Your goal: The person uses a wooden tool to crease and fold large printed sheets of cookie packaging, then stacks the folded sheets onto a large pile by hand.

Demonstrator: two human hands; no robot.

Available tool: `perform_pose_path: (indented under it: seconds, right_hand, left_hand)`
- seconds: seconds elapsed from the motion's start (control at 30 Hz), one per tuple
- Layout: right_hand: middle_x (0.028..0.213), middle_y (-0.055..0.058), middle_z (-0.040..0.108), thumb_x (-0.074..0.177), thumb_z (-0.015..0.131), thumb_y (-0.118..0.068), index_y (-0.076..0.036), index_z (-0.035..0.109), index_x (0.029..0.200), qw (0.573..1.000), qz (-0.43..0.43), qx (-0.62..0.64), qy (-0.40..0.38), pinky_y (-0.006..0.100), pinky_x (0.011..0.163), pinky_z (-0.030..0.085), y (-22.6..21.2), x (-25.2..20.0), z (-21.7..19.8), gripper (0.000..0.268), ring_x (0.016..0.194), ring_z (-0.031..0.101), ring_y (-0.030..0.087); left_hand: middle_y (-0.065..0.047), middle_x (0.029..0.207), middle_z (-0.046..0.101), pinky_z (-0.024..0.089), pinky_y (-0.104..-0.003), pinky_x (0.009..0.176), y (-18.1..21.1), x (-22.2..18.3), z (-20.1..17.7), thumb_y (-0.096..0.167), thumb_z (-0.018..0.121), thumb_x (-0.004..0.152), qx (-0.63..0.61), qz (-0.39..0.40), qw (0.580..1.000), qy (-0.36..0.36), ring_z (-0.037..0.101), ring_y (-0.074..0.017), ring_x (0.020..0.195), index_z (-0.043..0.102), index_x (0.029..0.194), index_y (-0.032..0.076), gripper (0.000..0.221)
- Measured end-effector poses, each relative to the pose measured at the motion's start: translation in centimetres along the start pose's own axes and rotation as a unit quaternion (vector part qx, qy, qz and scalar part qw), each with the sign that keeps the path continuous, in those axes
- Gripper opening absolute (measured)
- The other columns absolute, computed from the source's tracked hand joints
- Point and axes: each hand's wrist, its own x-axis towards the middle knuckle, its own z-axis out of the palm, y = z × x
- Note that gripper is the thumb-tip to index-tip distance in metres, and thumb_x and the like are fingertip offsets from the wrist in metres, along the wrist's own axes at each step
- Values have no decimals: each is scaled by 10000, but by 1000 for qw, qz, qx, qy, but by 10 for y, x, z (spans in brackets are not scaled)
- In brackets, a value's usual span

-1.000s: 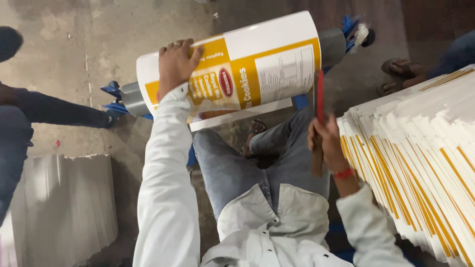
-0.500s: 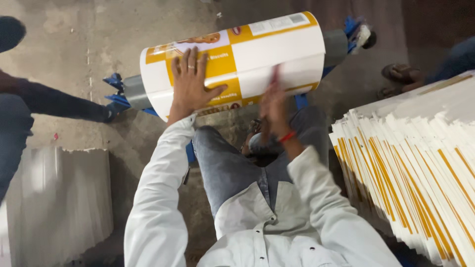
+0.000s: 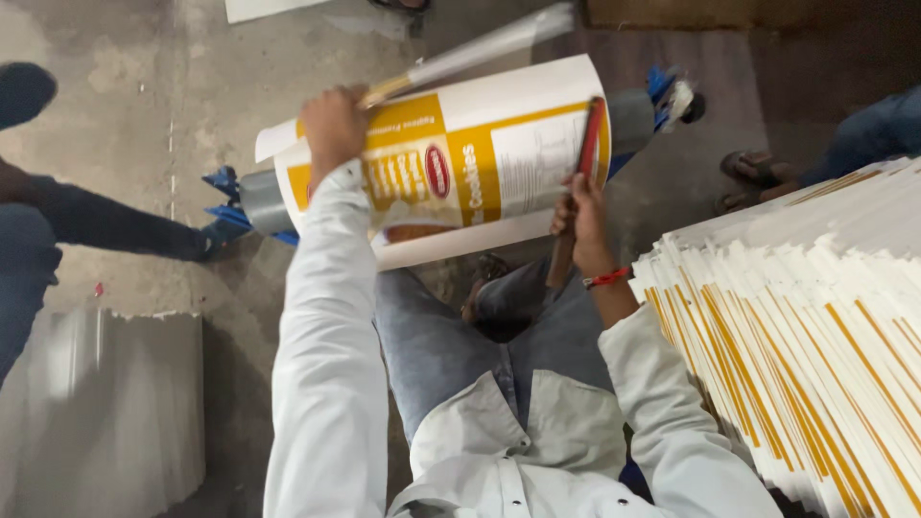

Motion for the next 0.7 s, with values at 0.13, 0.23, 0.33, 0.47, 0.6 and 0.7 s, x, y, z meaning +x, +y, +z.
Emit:
perform_pose_path:
  seconds: [0.13,0.23,0.33,0.47,0.6,0.7]
  right_hand:
    - [638,-7,436,1102,494,-407,-145,527,1012,998,-23,65,-13,309,470,426,-10,39,-39,279,494,447,130]
    - [660,-14,441,1115,484,-354,-150,530,1019,997,-7,77,-8,305,500,434,-9,61,-54,230,515,445,124]
    - [640,-13,438,1120,464,-344,-147,543,1006,998,-30,60,2,307,493,443,-10,76,-43,241,505,450,124]
    - [567,-26,394,1127,454,-369,-146,485,904,994,-74,48,58,320,386,425,20,44,10,317,425,427,134]
    - [575,-30,445,1094,489,-346,-122,546,983,967,72,-113,-219,248,378,382,59,-39,50,256,425,443,79]
    - [592,-54,435,1078,528,-339,-127,540,982,939,157,-105,-288,230,382,379,63,-60,54,233,419,415,44]
  left_hand:
    - [-126,1032,726,427,-542,952,17,-23,6,366,767,899,-20,24,1000,4,646,-349,1048,773,1119,156,304]
    - [-116,1204,697,375,-552,1021,24,-51,-2,286,793,842,29,61,996,55,597,-340,1167,708,1253,137,446]
    - [-113,1358,601,332,-565,1111,31,-75,-2,250,827,808,47,61,995,70,518,-320,1300,618,1388,144,626]
    - [-147,1504,481,259,-589,1182,40,-122,11,257,849,758,105,83,985,105,415,-352,1423,552,1479,159,785]
    - [-240,1525,413,206,-667,1152,56,-158,12,390,892,731,62,104,989,89,351,-438,1421,488,1499,90,919]
    - [-214,1461,499,279,-643,1114,56,-145,3,353,873,667,110,120,983,89,436,-408,1365,543,1456,102,891]
